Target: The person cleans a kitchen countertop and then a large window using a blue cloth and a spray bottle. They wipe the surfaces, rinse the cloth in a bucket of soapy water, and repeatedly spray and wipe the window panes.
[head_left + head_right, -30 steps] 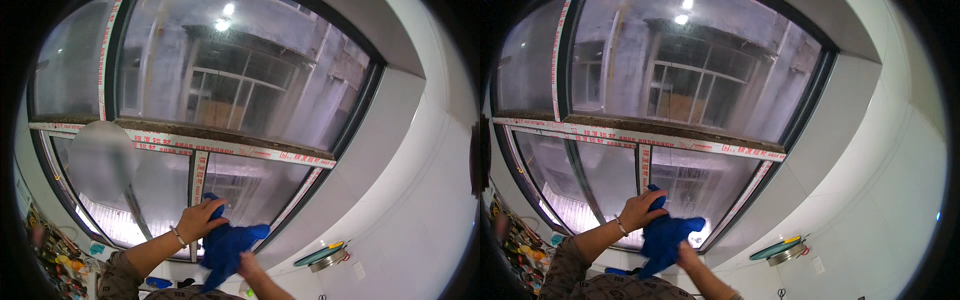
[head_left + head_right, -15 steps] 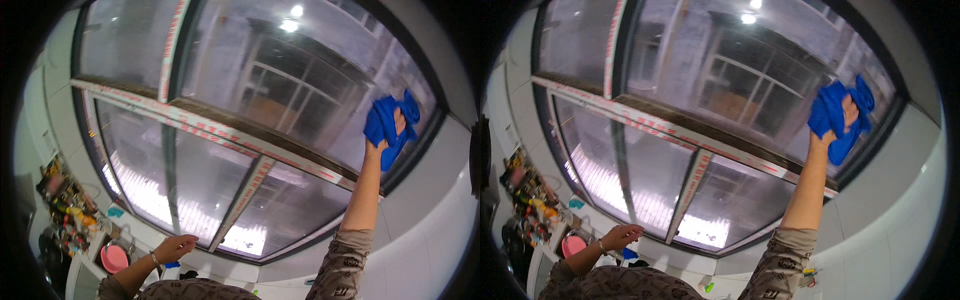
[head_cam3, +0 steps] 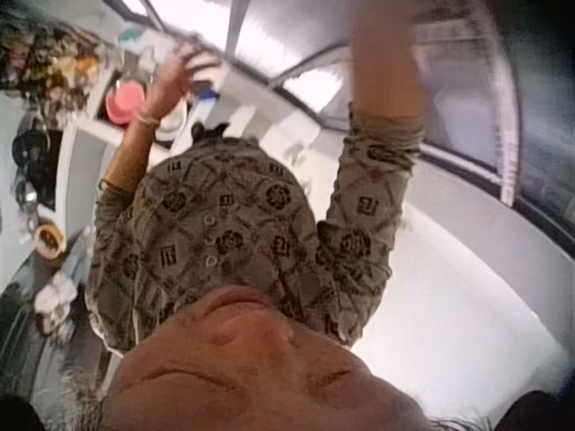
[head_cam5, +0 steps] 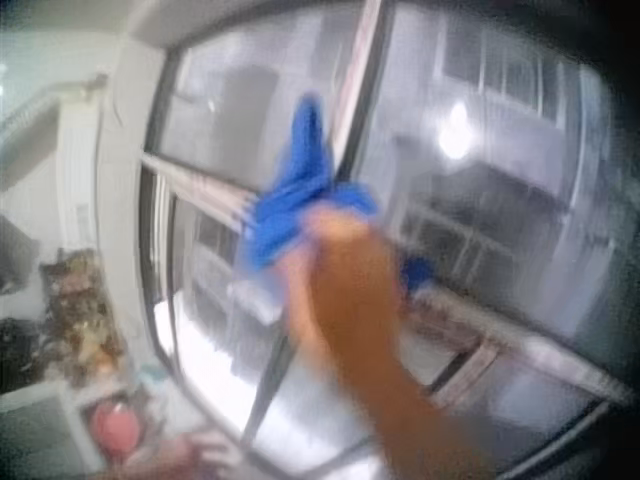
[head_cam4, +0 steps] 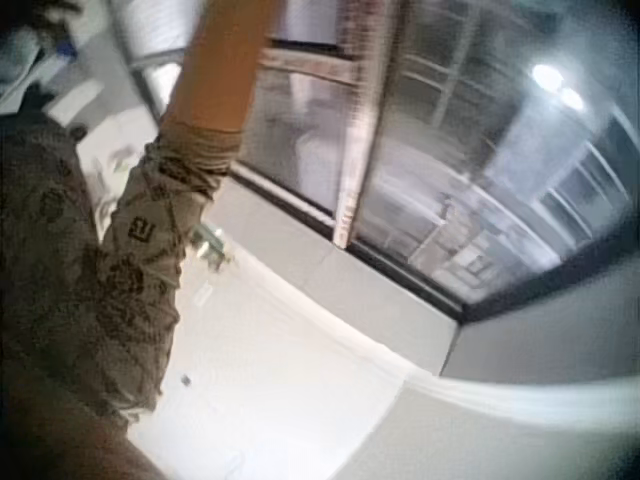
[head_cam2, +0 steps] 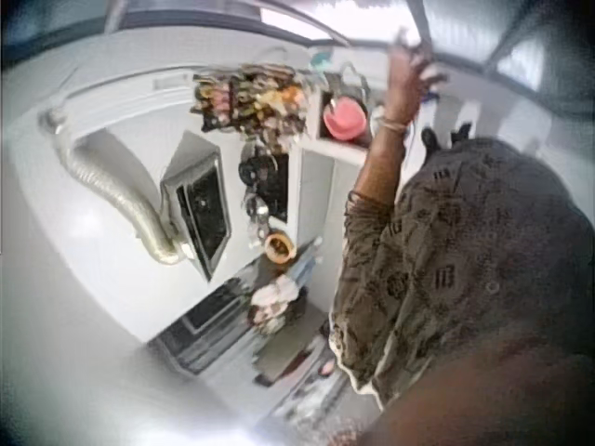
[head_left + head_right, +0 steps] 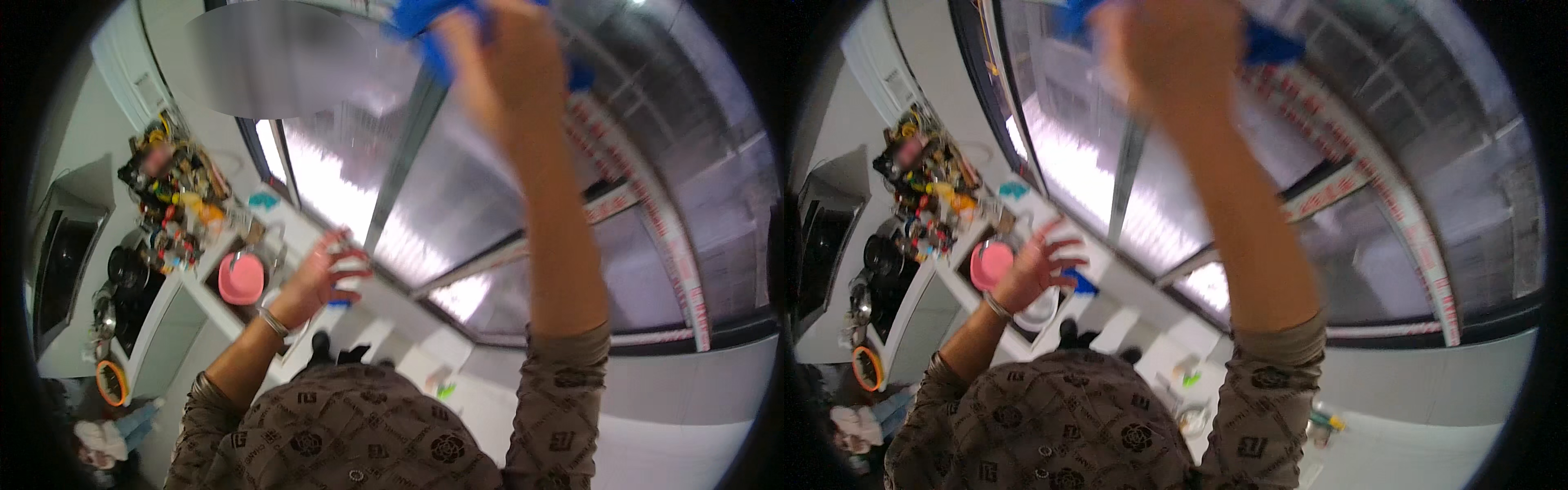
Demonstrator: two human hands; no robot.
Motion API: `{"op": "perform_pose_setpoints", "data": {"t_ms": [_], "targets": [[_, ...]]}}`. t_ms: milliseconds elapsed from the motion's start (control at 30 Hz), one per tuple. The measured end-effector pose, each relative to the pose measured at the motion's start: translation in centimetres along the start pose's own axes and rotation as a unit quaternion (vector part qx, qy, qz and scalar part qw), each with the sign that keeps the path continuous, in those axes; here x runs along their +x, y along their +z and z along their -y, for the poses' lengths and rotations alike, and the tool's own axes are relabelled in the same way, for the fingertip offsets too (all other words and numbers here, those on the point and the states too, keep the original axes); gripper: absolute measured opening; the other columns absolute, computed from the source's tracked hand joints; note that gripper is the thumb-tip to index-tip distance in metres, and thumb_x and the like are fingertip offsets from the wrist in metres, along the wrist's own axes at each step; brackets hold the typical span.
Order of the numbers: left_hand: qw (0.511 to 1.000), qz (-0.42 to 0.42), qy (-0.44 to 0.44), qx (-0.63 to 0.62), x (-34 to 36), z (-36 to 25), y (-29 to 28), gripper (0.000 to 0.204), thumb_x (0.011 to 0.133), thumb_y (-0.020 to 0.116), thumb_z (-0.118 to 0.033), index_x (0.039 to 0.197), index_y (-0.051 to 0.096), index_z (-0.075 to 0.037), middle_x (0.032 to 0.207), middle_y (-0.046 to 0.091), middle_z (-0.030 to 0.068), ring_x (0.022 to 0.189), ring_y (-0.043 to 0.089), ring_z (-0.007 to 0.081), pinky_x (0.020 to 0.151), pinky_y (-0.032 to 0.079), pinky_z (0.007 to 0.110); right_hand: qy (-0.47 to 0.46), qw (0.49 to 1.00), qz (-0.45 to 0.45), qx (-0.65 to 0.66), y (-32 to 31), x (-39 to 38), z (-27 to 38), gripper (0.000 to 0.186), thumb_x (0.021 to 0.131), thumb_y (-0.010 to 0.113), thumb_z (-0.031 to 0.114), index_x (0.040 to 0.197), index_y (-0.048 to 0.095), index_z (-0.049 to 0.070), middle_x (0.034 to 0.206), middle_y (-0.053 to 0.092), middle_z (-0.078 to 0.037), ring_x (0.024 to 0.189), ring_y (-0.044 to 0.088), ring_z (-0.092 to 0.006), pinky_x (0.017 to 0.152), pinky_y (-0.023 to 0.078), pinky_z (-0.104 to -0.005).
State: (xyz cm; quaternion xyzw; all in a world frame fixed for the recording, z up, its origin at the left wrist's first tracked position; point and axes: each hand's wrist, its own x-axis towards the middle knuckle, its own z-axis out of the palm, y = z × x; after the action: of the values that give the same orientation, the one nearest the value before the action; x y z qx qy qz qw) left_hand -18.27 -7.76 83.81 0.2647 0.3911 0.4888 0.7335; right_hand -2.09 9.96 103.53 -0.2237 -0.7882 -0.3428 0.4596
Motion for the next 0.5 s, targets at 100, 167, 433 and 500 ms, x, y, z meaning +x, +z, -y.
{"op": "perform_pose_setpoints", "data": {"t_ms": [100, 167, 433, 500], "targets": [[0.974, 0.102, 0.014, -0.2, -0.6, 1.1, -3.2, 0.082, 0.077, 0.029, -0.073, 0.139, 0.018, -0.021, 0.138, 0.03, 0.0134, 0.117, 0.04, 0.0364, 0.094, 0.034, 0.054, 0.251, 0.887, 0.18, 0.343, -0.3, -11.2, 12.9, 0.027, 0.067, 0.064, 0.013, 0.091, 0.056, 0.007, 0.077, 0.053, -0.011, 0.079, 0.052, -0.0298, 0.07, 0.04, -0.0398], [0.966, 0.053, -0.015, -0.253, -0.4, 2.8, -3.5, 0.073, 0.081, 0.037, -0.065, 0.133, 0.033, -0.014, 0.132, 0.04, 0.0113, 0.116, 0.044, 0.0293, 0.096, 0.035, 0.047, 0.339, 0.834, 0.225, 0.372, -0.6, -18.4, 19.9, 0.031, 0.063, 0.064, 0.014, 0.092, 0.055, 0.006, 0.09, 0.053, -0.011, 0.092, 0.049, -0.0308, 0.08, 0.037, -0.0438], [0.95, -0.163, -0.248, -0.102, 2.0, 17.1, -15.6, 0.037, 0.08, 0.051, -0.028, 0.112, 0.052, -0.01, 0.106, 0.058, 0.0083, 0.098, 0.057, 0.024, 0.09, 0.044, 0.038, 0.681, 0.556, 0.207, 0.428, -4.9, -40.3, 29.2, 0.039, 0.078, 0.064, 0.023, 0.11, 0.052, 0.005, 0.111, 0.052, -0.015, 0.108, 0.047, -0.0291, 0.092, 0.038, -0.0375], [0.95, -0.147, -0.266, -0.074, 3.8, 17.9, -15.5, 0.04, 0.079, 0.052, -0.028, 0.115, 0.05, -0.01, 0.11, 0.057, 0.009, 0.101, 0.055, 0.0259, 0.091, 0.043, 0.039, 0.856, 0.364, 0.146, 0.338, -5.8, -49.8, 31.9, 0.036, 0.08, 0.062, 0.02, 0.109, 0.052, 0.003, 0.098, 0.058, -0.014, 0.093, 0.057, -0.0268, 0.084, 0.044, -0.0352]]}}
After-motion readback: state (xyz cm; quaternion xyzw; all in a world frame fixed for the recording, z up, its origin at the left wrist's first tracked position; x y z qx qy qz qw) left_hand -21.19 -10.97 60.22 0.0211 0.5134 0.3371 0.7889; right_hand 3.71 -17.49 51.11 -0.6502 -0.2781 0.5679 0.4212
